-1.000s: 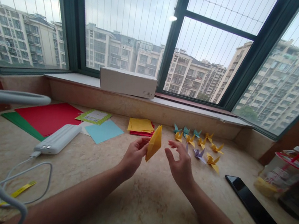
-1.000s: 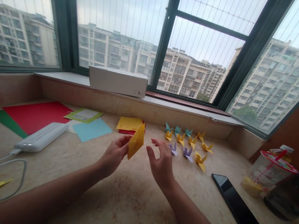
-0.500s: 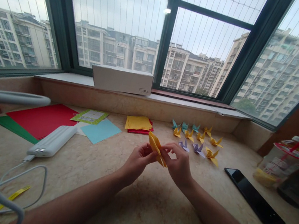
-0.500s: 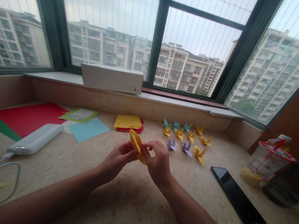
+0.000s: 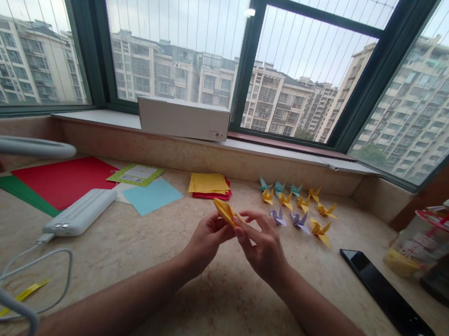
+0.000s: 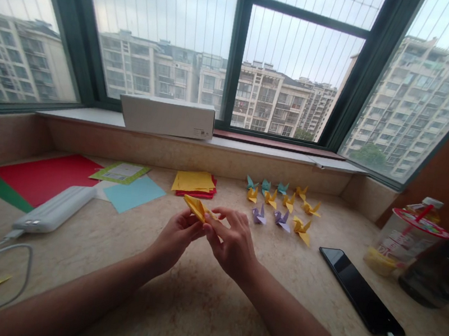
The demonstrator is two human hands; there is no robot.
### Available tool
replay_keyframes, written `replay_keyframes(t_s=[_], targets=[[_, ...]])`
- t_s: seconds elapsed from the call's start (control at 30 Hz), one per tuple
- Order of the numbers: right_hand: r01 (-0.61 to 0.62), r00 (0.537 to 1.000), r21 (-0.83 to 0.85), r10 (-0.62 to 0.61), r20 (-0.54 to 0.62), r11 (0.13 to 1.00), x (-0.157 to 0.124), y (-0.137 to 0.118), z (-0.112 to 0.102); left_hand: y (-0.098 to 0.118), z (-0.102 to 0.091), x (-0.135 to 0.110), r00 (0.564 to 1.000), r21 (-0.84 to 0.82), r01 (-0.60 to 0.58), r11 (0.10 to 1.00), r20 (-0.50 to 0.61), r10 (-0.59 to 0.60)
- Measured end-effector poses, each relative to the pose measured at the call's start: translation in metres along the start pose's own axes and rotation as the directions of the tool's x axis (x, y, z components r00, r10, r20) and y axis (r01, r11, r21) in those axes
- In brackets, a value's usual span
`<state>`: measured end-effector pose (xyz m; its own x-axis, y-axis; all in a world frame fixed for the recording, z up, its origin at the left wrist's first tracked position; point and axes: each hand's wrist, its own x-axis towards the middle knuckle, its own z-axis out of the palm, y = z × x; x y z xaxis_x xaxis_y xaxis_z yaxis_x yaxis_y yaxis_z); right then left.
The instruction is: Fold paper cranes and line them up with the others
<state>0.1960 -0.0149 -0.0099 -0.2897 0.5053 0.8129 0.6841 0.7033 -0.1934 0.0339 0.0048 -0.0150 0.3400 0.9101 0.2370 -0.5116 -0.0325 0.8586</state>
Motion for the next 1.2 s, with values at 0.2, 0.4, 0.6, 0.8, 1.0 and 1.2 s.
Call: replay_keyframes(t_s=[0.2,0.4,0.6,0.8,1.0,1.2], targets=[[-0.013,0.998,0.022,0.014,-0.053,1.0,0.001,-0.002,0.0,0.002,0.002,-0.001,1.0,-0.009,-0.002,1.0,0.015,0.002],[-0.126,0.986,0.196,0.145,-0.083,0.972,0.004,-0.004,0.002,0.003,0.003,-0.003,1.0,0.03,-0.022,0.999,0.016,0.021],[-0.208,0.964,0.317,0.25,-0.096,0.925,0.006,-0.005,0.003,0.001,0.003,-0.002,0.998,0.114,-0.061,0.992,0.004,0.061],[-0.165,0.982,0.259,0.184,-0.05,0.952,0.004,0.002,0.004,0.003,0.005,-0.004,0.998,0.143,-0.058,0.988,-0.004,0.059],[-0.018,0.997,0.114,0.009,0.078,0.993,0.001,0.006,0.005,0.002,0.001,-0.003,0.996,0.207,-0.017,0.978,-0.078,0.033],[-0.104,0.995,0.168,0.104,0.007,0.98,0.0,0.007,0.008,0.004,0.003,-0.003,0.998,0.167,-0.03,0.986,-0.058,0.041]])
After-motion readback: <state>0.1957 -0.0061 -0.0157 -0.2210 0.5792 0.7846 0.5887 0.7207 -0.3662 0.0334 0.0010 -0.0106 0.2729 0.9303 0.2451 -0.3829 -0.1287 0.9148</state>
